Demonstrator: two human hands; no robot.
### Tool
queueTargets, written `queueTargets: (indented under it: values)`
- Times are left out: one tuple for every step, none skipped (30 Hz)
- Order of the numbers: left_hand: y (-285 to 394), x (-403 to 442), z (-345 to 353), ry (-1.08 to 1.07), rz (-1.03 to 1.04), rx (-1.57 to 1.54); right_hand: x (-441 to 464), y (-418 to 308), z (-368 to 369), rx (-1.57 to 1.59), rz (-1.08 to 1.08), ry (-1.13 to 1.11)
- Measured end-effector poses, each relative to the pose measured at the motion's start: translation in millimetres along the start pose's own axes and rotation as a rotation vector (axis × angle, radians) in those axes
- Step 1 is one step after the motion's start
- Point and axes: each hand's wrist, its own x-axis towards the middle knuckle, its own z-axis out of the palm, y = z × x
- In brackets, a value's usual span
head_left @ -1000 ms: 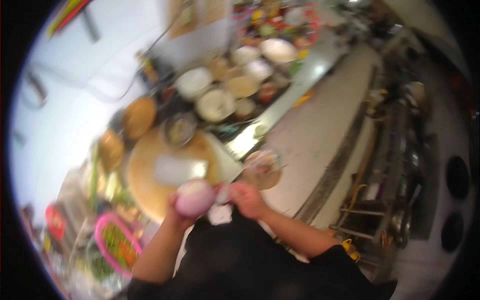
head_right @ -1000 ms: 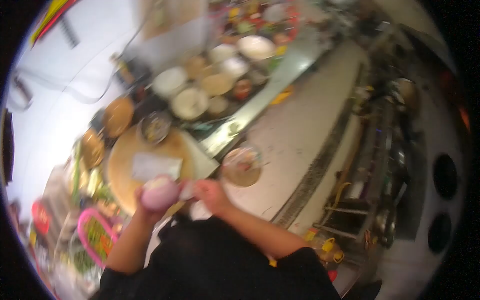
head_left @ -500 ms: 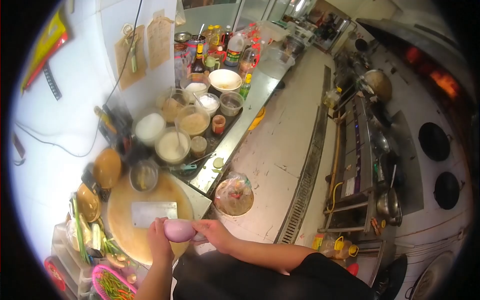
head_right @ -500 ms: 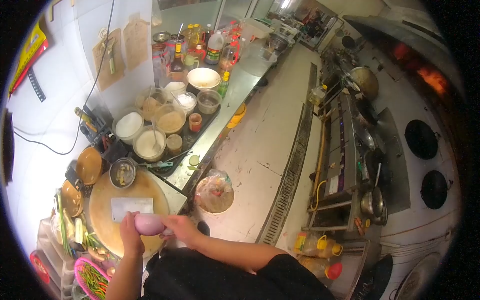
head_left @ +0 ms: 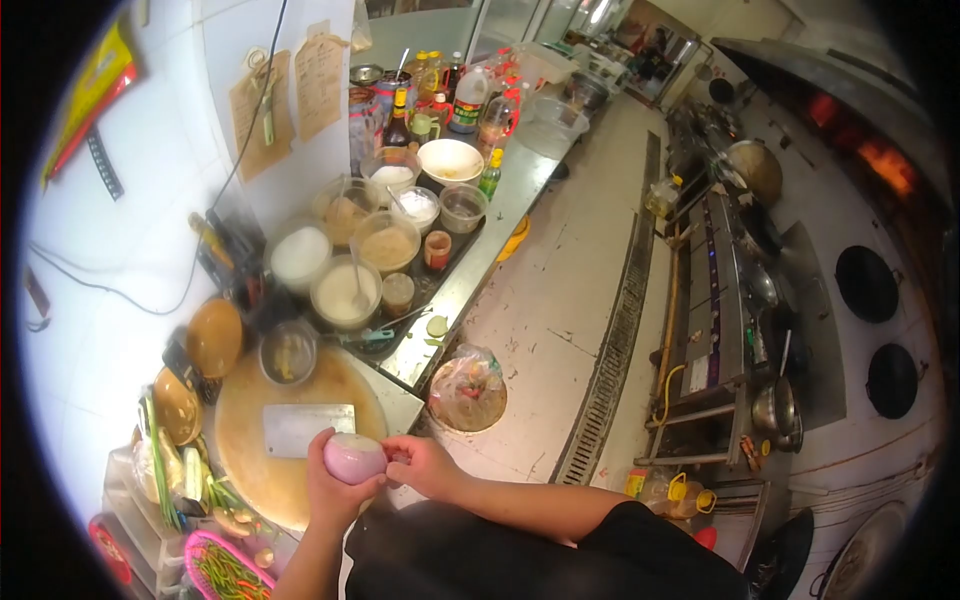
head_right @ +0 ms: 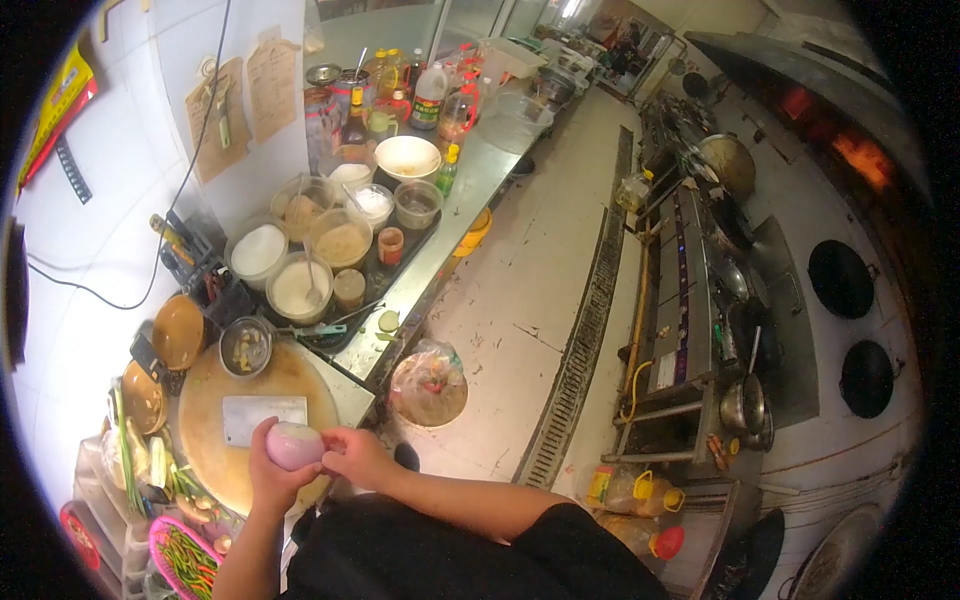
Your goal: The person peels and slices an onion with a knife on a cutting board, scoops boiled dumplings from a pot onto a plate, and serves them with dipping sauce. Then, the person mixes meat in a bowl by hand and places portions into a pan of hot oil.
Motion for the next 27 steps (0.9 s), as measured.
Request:
queueTargets:
  values:
    - [0.4,-0.8,-0.7,0.002,0.006,0.008,-1.1,-0.6,0.5,-0.001,0.002,-0.001]
    - [0.2,-1.7,-1.5,0.004,0.011,0.016,-2.9,-5.4,2.7,-0.023,0.016,0.008]
    - [-0.2,-2.3,-1.8,0.005,0.007,0.016,-4.0,-7.8,4.3,-0.044,0.029,0.016]
    - [-0.1,-2.4,-1.7,0.011,0.025,0.017,-3.4,-6.8,3.8,-0.044,0.031,0.015]
    - [1.9,-2.0,-1.8,0.017,0.042,0.018,-1.8,-4.8,2.5,0.073,0.066,0.002]
    - [5.7,-2.3,-2.4,0.018,0.039,0.018,-0.4,-2.3,1.4,0.189,0.100,-0.009]
    - [12.1,-3.1,-3.0,-0.008,0.071,0.082,0.3,0.2,0.4,0.190,0.103,-0.010]
    - [16.5,-3.5,-3.1,-0.034,0.102,0.147,0.2,2.3,-0.8,0.178,0.101,-0.017]
    - [16.6,-3.7,-3.2,-0.034,0.097,0.147,-0.4,4.3,-1.2,0.167,0.099,-0.024]
    - [16.3,-3.7,-3.2,-0.031,0.136,0.200,-0.7,5.5,-0.9,0.168,0.102,-0.024]
    - [16.0,-3.1,-3.1,-0.028,0.174,0.252,-0.8,6.3,-0.5,0.179,0.099,-0.007]
    - [14.5,-2.5,-3.2,-0.028,0.170,0.251,-1.3,7.9,0.0,0.191,0.099,0.009]
    - [12.2,-1.7,-3.7,-0.039,0.185,0.248,-0.7,12.0,-2.1,0.193,0.107,0.007]
    - [10.3,-2.5,-4.6,-0.045,0.191,0.248,0.3,17.7,-5.8,0.118,0.045,0.038]
    - [8.2,-3.0,-4.2,-0.033,0.160,0.260,-0.7,18.6,-2.4,0.051,-0.009,0.056]
    - [6.2,-1.6,-2.8,-0.034,0.165,0.235,-1.7,19.7,-2.4,0.048,0.018,0.076]
    - [4.9,-1.7,-3.5,-0.027,0.163,0.214,-1.5,15.1,-4.2,-0.060,0.067,0.034]
    - [8.2,-3.7,-5.0,-0.032,0.167,0.248,-1.8,15.0,-2.8,-0.088,0.052,0.075]
    - [12.5,-1.7,-4.2,-0.037,0.180,0.279,-1.7,14.8,-1.1,-0.066,0.057,0.094]
    - [13.5,-1.0,-4.0,-0.033,0.177,0.268,-2.5,12.3,-0.3,-0.099,0.047,0.092]
    - [12.8,-3.0,-3.6,-0.036,0.178,0.255,-4.4,7.0,2.0,0.006,0.078,0.086]
    - [11.9,-3.3,-2.4,-0.024,0.184,0.259,-4.8,0.0,5.4,0.077,0.097,0.092]
    - [10.4,-5.3,-1.9,-0.015,0.167,0.273,-6.9,-3.4,8.0,0.145,0.116,0.106]
    - [9.0,-6.1,-1.3,-0.021,0.184,0.259,-8.1,-2.3,8.7,0.155,0.124,0.095]
    - [9.0,-5.7,-1.0,-0.028,0.207,0.241,-8.3,-2.3,8.1,0.161,0.144,0.108]
    - [11.2,-6.6,-1.8,-0.026,0.227,0.266,-8.5,-1.9,8.5,0.165,0.163,0.124]
    - [11.1,-7.4,-1.8,-0.024,0.224,0.269,-9.0,-0.3,9.7,0.167,0.165,0.120]
